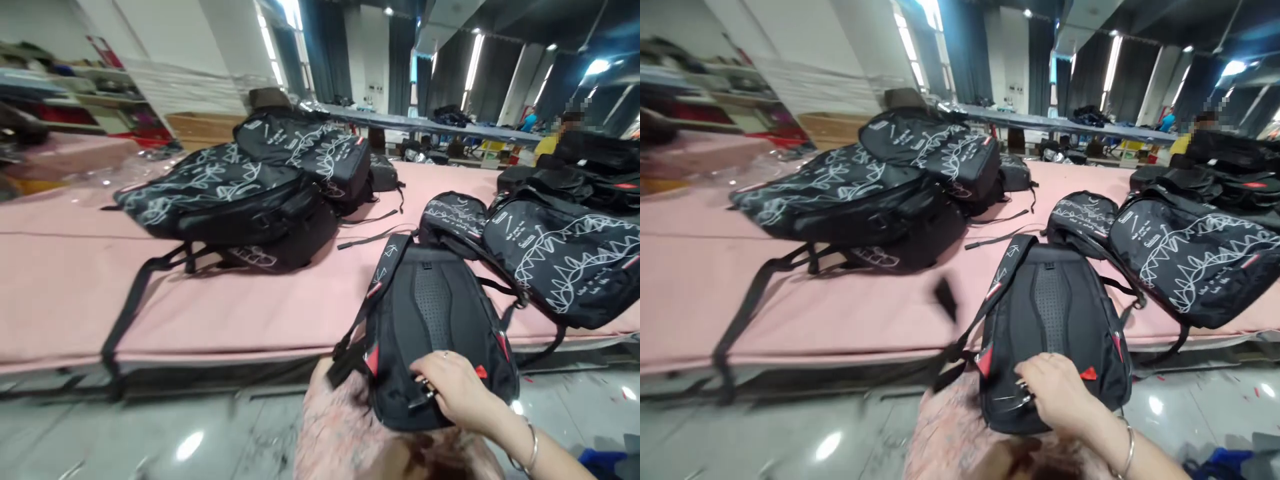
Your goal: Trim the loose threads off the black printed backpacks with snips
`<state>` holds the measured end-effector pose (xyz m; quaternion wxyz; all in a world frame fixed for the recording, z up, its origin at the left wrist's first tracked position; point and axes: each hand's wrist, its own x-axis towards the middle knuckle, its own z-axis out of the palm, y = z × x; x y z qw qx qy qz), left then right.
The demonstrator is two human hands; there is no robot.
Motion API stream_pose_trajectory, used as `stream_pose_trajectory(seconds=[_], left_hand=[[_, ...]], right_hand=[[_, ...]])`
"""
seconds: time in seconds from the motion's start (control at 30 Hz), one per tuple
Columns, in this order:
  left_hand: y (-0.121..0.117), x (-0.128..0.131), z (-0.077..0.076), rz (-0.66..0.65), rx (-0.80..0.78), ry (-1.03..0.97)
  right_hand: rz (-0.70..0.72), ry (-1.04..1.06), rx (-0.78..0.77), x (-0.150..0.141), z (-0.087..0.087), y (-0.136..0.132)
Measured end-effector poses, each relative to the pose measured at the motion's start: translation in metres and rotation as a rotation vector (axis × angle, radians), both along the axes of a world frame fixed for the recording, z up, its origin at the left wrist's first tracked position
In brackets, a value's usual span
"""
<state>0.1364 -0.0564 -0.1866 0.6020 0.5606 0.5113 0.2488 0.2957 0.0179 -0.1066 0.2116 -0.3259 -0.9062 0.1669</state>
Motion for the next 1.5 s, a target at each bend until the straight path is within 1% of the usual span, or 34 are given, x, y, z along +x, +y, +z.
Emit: stream_pose_trajectory(seconds=[0.03, 0.07, 0.1, 0.13, 0.17, 0.23, 0.27, 0.3, 0.33, 0.37, 0.4, 0.47, 0.53, 0.57, 0.63, 0.73, 0.8, 0.87, 0.9, 0.97, 1.03, 1.13, 1.33, 1.5], left_hand=[[-0.01, -0.009, -0.002, 0.028, -0.01, 0.005], [-0.018, -0.02, -0.003, 0.098, -0.02, -0.01], [-0.025, -0.031, -0.002, 0.203, -0.031, -0.046], [-0.029, -0.043, -0.001, 0.346, -0.036, -0.107], [-0.03, -0.055, 0.0, 0.52, -0.032, -0.185], [-0.024, -0.078, 0.001, 0.9, 0.001, -0.347], [-0.017, -0.088, 0.0, 1.062, 0.027, -0.405], [-0.009, -0.097, -0.003, 1.197, 0.046, -0.446], [0.002, -0.104, -0.007, 1.29, 0.023, -0.482], [0.013, -0.11, -0.013, 1.321, -0.001, -0.501], [0.024, -0.115, -0.019, 1.325, -0.032, -0.518], [0.043, -0.121, -0.031, 1.26, -0.115, -0.549], [0.055, -0.124, -0.036, 1.17, -0.202, -0.58], [0.057, -0.124, -0.036, 1.126, -0.236, -0.595], [0.052, -0.122, -0.029, 1.052, -0.277, -0.628], [0.031, -0.107, -0.007, 0.953, -0.278, -0.692], [0.015, -0.089, 0.01, 0.854, -0.21, -0.698], [0.002, -0.069, 0.022, 0.791, -0.103, -0.634], [-0.003, -0.061, 0.027, 0.786, -0.061, -0.594], [-0.009, -0.048, 0.033, 0.819, -0.018, -0.528], [-0.012, -0.041, 0.035, 0.858, 0.012, -0.49], [-0.012, -0.038, 0.039, 0.859, 0.053, -0.433], [-0.012, -0.033, 0.046, 0.846, 0.072, -0.352], [-0.014, -0.03, 0.047, 0.862, 0.056, -0.337]], right_hand=[[-0.01, -0.026, -0.062, 0.006, -0.013, -0.004], [-0.014, -0.041, -0.128, 0.012, -0.024, -0.007], [-0.023, -0.047, -0.193, 0.017, -0.033, -0.011], [-0.045, -0.045, -0.247, 0.022, -0.041, -0.015], [-0.076, -0.042, -0.294, 0.026, -0.046, -0.018], [-0.159, -0.027, -0.363, 0.029, -0.052, -0.022], [-0.211, -0.014, -0.385, 0.029, -0.053, -0.024], [-0.255, 0.003, -0.403, 0.028, -0.053, -0.025], [-0.28, 0.02, -0.421, 0.027, -0.052, -0.027], [-0.283, 0.038, -0.444, 0.025, -0.051, -0.028], [-0.27, 0.059, -0.465, 0.022, -0.05, -0.03], [-0.225, 0.115, -0.501, 0.017, -0.047, -0.033], [-0.198, 0.181, -0.527, 0.013, -0.046, -0.036], [-0.193, 0.21, -0.534, 0.012, -0.046, -0.038], [-0.174, 0.268, -0.53, 0.009, -0.046, -0.039], [-0.13, 0.374, -0.446, 0.004, -0.043, -0.041], [-0.11, 0.442, -0.364, 0.0, -0.038, -0.041], [-0.103, 0.485, -0.27, -0.004, -0.033, -0.04], [-0.102, 0.493, -0.229, -0.006, -0.03, -0.039], [-0.113, 0.482, -0.176, -0.01, -0.027, -0.036], [-0.129, 0.432, -0.189, -0.012, -0.025, -0.033], [-0.119, 0.364, -0.243, -0.012, -0.024, -0.029], [-0.073, 0.314, -0.325, -0.01, -0.021, -0.023], [0.006, 0.201, -0.297, -0.004, -0.017, -0.013]])
